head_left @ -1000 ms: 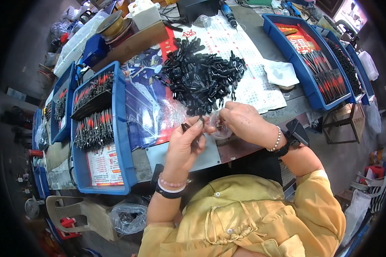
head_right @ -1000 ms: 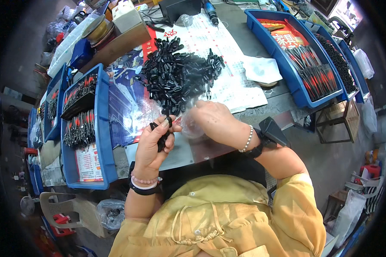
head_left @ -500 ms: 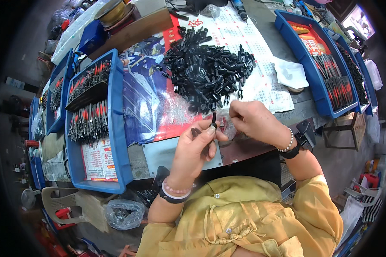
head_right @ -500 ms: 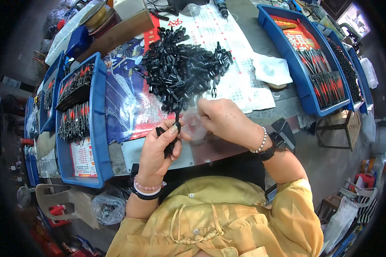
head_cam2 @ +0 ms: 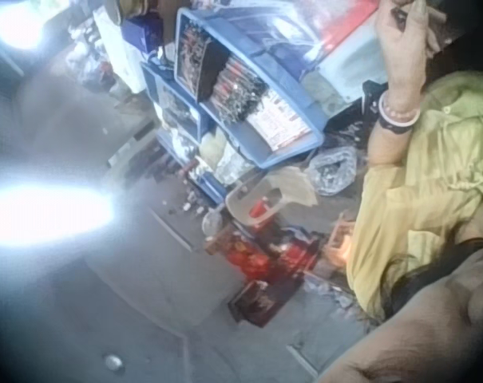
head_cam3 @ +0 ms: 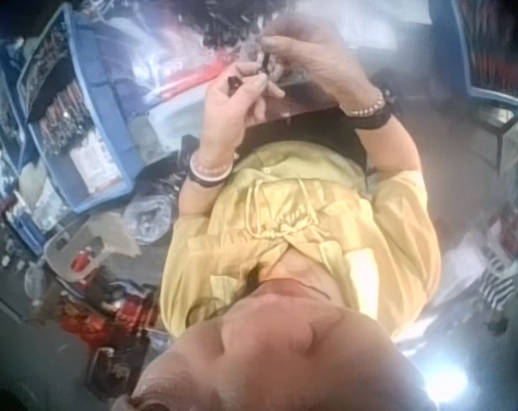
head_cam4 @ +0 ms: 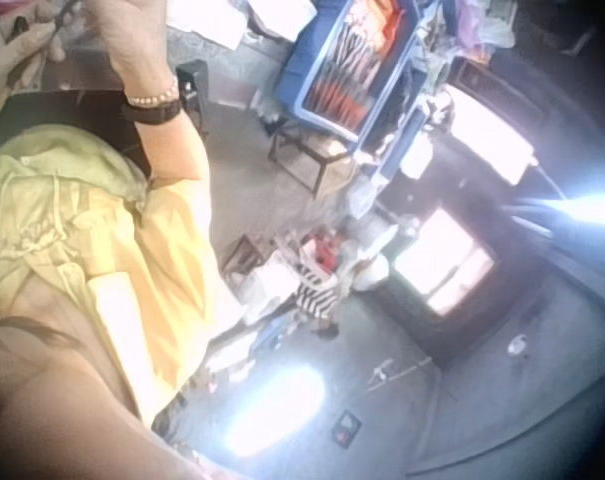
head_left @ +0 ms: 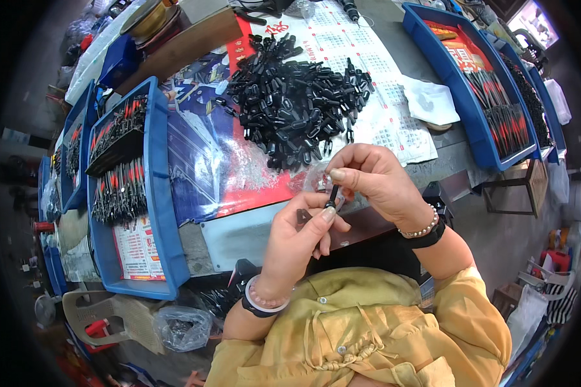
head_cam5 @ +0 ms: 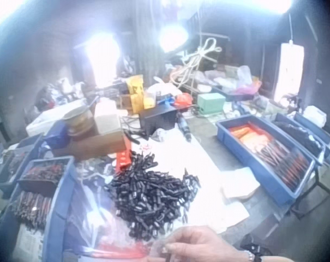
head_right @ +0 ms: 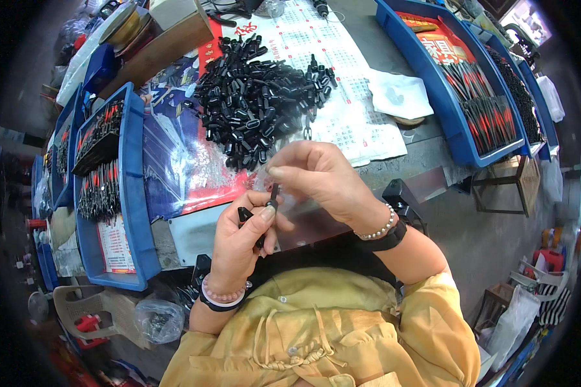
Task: The person repeatedly picks a black plastic key cover from a pile on the table, inserts a small red rubber ring into it, and places the assembled unit into a clear plastic bag. This cycle continues throughout the clip.
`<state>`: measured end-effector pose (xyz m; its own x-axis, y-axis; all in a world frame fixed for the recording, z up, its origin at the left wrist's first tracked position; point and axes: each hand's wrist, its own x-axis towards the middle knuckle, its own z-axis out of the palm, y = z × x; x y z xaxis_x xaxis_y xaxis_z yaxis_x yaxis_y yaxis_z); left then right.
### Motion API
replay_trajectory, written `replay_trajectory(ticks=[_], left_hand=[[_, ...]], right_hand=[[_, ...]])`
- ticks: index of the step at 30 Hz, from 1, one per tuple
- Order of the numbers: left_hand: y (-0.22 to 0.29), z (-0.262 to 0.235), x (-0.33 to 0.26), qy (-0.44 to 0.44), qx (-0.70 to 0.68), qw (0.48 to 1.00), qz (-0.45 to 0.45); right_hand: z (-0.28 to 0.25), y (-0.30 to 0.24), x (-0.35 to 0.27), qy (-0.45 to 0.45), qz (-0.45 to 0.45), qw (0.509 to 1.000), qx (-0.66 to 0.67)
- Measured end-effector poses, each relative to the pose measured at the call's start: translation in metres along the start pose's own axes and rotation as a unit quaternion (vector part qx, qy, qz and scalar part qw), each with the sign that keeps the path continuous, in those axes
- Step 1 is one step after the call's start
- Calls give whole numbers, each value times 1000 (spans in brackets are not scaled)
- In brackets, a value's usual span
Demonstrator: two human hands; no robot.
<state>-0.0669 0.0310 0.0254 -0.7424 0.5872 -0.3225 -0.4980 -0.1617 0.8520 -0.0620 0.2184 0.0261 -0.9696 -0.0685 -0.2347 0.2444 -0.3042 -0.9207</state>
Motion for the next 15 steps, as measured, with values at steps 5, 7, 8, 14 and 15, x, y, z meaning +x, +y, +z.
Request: replay_trajectory(ticks=[5, 7, 8, 14, 15], left_hand=[[0, 4, -2, 0, 17, 1000, 7], [1, 6, -4, 9, 20, 1000, 19], [1, 7, -5, 13, 24, 999, 22], [-5, 6, -11, 41, 34, 998, 31], [-6, 7, -11, 46, 32, 998, 35]], right_hand=[[1, -3, -10, 7, 9, 999, 39], [1, -6, -12, -4, -8, 1000, 5], [1, -6, -12, -12, -12, 1000, -2], [4, 5, -13, -26, -76, 994, -70], [5, 7, -14, -23, -91, 991, -96]])
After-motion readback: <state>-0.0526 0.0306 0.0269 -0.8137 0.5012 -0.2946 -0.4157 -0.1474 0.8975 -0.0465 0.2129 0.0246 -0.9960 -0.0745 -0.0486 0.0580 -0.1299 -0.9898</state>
